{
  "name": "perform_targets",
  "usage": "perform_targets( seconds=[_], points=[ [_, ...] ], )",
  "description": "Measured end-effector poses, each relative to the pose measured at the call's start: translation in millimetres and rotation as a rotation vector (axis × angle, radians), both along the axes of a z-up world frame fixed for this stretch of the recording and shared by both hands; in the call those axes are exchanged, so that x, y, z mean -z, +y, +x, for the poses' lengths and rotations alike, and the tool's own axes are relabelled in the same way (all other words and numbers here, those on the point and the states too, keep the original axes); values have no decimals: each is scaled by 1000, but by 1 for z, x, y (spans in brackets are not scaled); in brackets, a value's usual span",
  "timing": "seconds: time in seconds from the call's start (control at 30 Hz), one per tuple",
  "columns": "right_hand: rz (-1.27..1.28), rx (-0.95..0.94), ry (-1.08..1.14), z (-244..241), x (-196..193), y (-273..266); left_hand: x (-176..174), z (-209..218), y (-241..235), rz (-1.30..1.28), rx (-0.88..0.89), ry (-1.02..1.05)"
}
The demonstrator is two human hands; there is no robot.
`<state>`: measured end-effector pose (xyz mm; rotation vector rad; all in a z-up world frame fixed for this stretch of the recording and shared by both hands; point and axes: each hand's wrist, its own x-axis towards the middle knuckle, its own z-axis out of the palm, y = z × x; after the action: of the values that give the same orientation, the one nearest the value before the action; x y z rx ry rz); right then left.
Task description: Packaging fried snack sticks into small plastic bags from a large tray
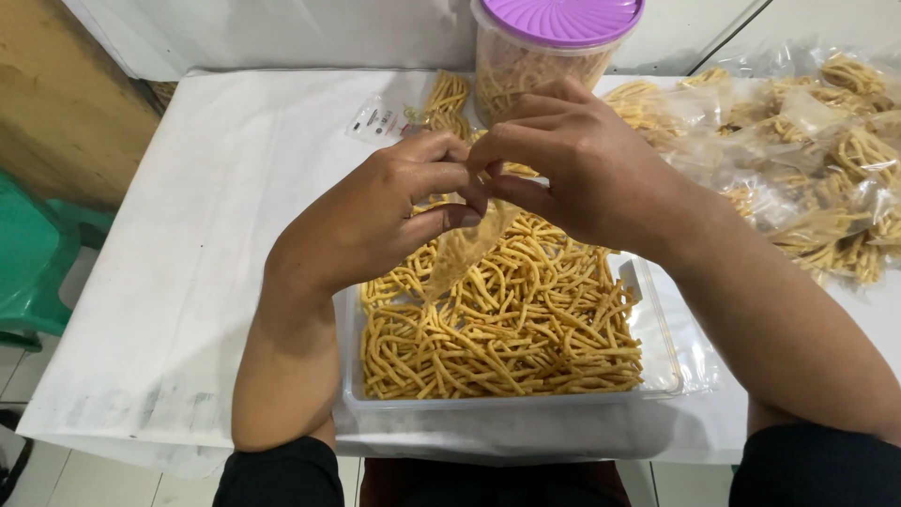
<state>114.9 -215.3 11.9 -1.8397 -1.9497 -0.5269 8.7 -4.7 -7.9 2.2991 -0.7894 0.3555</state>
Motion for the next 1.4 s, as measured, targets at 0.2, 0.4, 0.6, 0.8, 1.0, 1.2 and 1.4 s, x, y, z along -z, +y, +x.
perform_targets(
  seconds=[0.2, 0.4, 0.6, 0.8, 1.0, 1.2, 1.4],
  points=[
    [-188, -11, -77, -4, -15, 3, 5, 5, 3, 18, -18, 54],
    [195, 132, 194, -3, 8, -9, 3, 4, 5, 13, -56, 21],
    [-747, 707, 420, 51, 83, -21, 2, 1, 1, 28, -117, -39],
    [-768, 646, 546, 54, 121, 6, -2, -3, -3, 15, -73, -23],
    [-57, 515, 1054, 86, 118, -22, 1, 2, 3, 15, -35, -42],
    [308, 154, 1104, 57, 78, -34, 2, 3, 4, 2, -7, -29],
    [421, 173, 430, 7, 35, -41, 2, 4, 4, -3, 3, -34]
  ],
)
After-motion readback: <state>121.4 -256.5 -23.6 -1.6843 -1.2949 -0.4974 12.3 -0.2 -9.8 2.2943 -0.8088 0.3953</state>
